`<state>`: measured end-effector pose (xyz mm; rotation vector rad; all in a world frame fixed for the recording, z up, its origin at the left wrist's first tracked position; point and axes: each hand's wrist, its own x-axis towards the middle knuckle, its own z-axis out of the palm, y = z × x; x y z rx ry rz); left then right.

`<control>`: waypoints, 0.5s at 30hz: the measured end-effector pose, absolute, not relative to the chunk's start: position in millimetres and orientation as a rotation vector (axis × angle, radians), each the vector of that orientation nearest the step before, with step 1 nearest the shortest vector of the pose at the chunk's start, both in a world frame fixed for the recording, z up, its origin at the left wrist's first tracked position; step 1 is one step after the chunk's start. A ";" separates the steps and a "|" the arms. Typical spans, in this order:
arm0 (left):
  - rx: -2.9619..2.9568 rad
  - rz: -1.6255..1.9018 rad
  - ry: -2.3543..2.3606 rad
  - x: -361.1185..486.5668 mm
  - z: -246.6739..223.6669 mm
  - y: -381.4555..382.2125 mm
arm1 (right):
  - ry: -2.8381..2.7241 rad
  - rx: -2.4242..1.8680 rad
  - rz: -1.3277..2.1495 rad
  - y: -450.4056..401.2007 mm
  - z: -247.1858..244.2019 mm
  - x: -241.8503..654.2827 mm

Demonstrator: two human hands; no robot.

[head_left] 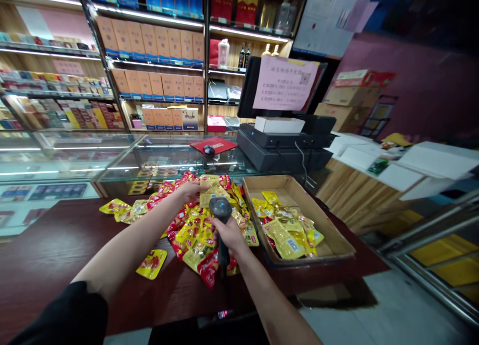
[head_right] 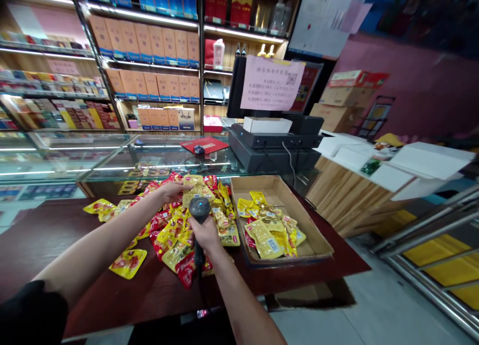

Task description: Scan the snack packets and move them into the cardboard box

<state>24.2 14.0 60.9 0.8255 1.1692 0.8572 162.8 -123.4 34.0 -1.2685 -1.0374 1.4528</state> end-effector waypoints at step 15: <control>0.893 0.859 1.221 18.2 57.0 16.8 | -1.033 -1.273 1.443 -123.3 32.3 159.7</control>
